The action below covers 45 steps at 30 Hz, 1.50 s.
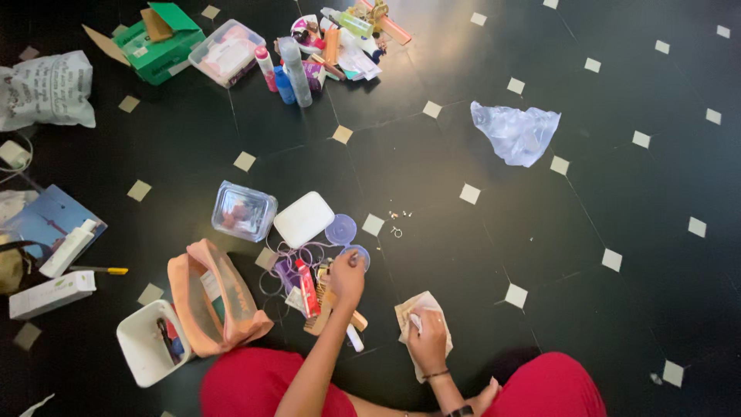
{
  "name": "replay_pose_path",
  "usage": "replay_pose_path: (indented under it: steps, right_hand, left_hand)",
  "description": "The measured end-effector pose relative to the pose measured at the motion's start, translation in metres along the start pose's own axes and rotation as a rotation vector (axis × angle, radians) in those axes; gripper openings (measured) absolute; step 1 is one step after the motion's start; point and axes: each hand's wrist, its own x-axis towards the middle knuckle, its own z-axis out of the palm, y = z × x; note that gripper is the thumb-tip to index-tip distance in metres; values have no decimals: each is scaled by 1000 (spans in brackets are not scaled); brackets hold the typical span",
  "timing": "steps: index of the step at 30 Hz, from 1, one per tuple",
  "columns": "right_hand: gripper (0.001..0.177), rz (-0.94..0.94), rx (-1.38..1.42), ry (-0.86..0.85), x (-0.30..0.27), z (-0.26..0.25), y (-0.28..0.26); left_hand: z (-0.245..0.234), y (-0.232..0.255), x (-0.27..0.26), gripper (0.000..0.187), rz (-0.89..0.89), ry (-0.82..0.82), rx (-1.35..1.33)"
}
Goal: The person wipes various small beauty products, hair accessories, and a comb with a white cloth before placing them into containers and a pink bag located on the floor.
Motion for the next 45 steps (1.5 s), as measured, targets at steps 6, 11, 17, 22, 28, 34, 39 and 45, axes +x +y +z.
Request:
replay_pose_path:
  steps: [6, 11, 17, 22, 28, 34, 39, 45]
  right_hand:
    - [18, -45, -8, 31, 6, 2, -3]
    - [16, 1, -37, 9, 12, 3, -8]
    - [19, -12, -18, 19, 21, 6, -9]
    - [17, 40, -14, -47, 14, 8, 2]
    - [14, -19, -22, 6, 15, 8, -1]
    - [10, 32, -19, -12, 15, 5, -8]
    - [16, 50, -7, -18, 14, 7, -2]
    - [14, 418, 214, 141, 10, 11, -6]
  left_hand:
    - [25, 57, 12, 25, 290, -40, 203]
    - [64, 67, 30, 18, 343, -102, 326]
    - [84, 61, 42, 15, 384, -30, 335]
    - [86, 45, 49, 8, 587, -25, 403]
    - [76, 44, 58, 3, 810, -182, 622]
    - [66, 37, 36, 9, -14, -521, -543]
    - [29, 34, -24, 7, -91, -644, -1079]
    - [-36, 79, -67, 22, -204, -672, -1216]
